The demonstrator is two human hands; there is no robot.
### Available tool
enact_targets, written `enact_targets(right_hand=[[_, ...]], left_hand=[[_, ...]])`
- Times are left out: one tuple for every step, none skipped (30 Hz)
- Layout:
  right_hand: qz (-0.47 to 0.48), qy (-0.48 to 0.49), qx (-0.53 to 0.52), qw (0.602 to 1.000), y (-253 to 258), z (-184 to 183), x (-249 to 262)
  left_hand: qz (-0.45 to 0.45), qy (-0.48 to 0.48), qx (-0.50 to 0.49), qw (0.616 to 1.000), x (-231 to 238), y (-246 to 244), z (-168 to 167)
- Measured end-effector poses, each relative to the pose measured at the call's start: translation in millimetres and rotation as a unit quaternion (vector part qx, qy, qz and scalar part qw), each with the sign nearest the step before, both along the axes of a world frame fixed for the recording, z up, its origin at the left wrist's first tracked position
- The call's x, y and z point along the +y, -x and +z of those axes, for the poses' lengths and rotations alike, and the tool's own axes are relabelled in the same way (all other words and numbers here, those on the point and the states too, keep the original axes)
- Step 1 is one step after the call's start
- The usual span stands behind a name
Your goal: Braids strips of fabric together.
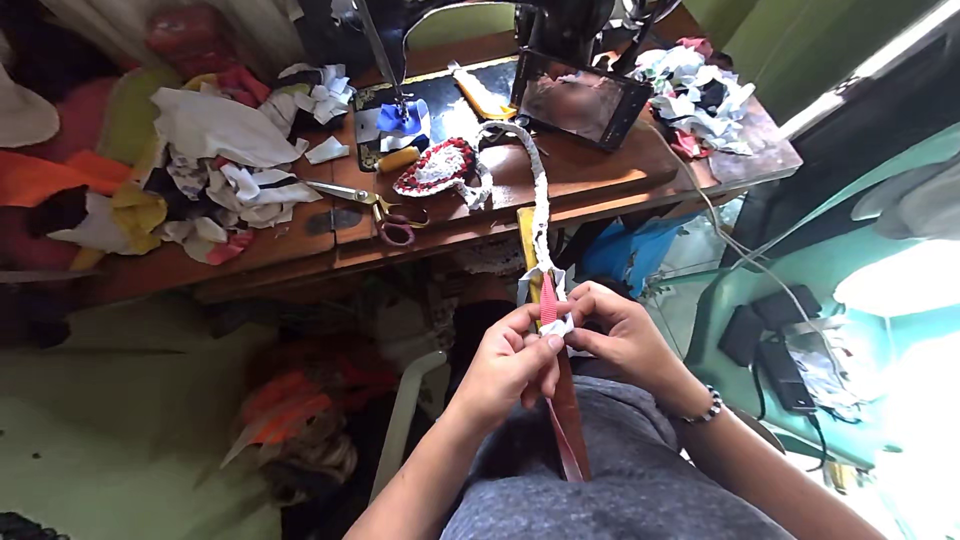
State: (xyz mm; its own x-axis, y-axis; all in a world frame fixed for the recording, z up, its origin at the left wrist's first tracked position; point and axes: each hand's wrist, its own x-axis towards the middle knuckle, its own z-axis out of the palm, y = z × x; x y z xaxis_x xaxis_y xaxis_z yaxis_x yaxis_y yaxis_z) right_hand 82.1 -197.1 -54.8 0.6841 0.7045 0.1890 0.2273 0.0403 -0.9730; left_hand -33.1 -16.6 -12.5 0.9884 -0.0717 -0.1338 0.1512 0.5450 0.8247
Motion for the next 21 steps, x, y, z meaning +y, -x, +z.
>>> enact_targets(right_hand=[[0.014,-0.002,-0.002,1.0,-4,2,-3],[0.028,-0.005,-0.003,1.0,-8,3,-7],[0.036,-0.008,-0.004,0.999,-12,4,-10],[0.039,-0.006,0.0,0.999,-15,5,-14],[0.035,-0.006,0.007,0.999,-18,8,-16],[0.027,-0.01,0.017,0.999,-20,10,-18],[0.01,-0.015,0.028,0.999,-23,13,-20],[-0.013,-0.023,0.038,0.999,-27,16,-21],[-0.043,-0.035,0.05,0.997,-31,18,-22],[-0.073,-0.052,0.066,0.994,-37,20,-23],[-0.104,-0.071,0.087,0.988,-43,22,-23],[-0.134,-0.094,0.111,0.98,-49,24,-23],[-0.161,-0.117,0.136,0.97,-54,25,-23],[-0.181,-0.137,0.161,0.961,-58,26,-23],[-0.183,-0.151,0.179,0.955,-60,26,-24],[-0.171,-0.161,0.193,0.953,-61,24,-24],[-0.146,-0.166,0.209,0.953,-60,23,-24],[-0.112,-0.168,0.225,0.953,-58,22,-24],[-0.076,-0.166,0.238,0.954,-55,20,-24],[-0.043,-0.163,0.249,0.954,-52,20,-22],[-0.011,-0.163,0.261,0.951,-49,20,-19]], left_hand=[[0.002,0.0,0.003,1.0,1,1,0],[0.005,0.0,0.003,1.0,1,1,-1],[0.005,0.002,0.003,1.0,2,1,-1],[0.003,0.005,0.004,1.0,2,2,-2],[0.001,0.01,0.006,1.0,2,2,-2],[0.0,0.013,0.012,1.0,2,1,-2],[-0.001,0.013,0.017,1.0,2,1,-1],[-0.003,0.012,0.021,1.0,2,1,-1],[-0.004,0.011,0.023,1.0,3,1,-1],[-0.006,0.011,0.022,1.0,3,1,-2],[-0.008,0.012,0.021,1.0,3,1,-3],[-0.009,0.011,0.02,1.0,4,1,-4],[-0.01,0.01,0.021,1.0,4,0,-5],[-0.011,0.008,0.023,1.0,4,0,-6],[-0.011,0.004,0.027,1.0,4,-1,-6],[-0.01,-0.001,0.031,0.999,5,-1,-7],[-0.008,-0.006,0.036,0.999,4,-2,-6],[-0.003,-0.007,0.041,0.999,4,-4,-6],[0.004,-0.004,0.044,0.999,4,-5,-4],[0.013,-0.003,0.045,0.999,4,-7,-3],[0.021,-0.004,0.043,0.999,5,-9,-2]])
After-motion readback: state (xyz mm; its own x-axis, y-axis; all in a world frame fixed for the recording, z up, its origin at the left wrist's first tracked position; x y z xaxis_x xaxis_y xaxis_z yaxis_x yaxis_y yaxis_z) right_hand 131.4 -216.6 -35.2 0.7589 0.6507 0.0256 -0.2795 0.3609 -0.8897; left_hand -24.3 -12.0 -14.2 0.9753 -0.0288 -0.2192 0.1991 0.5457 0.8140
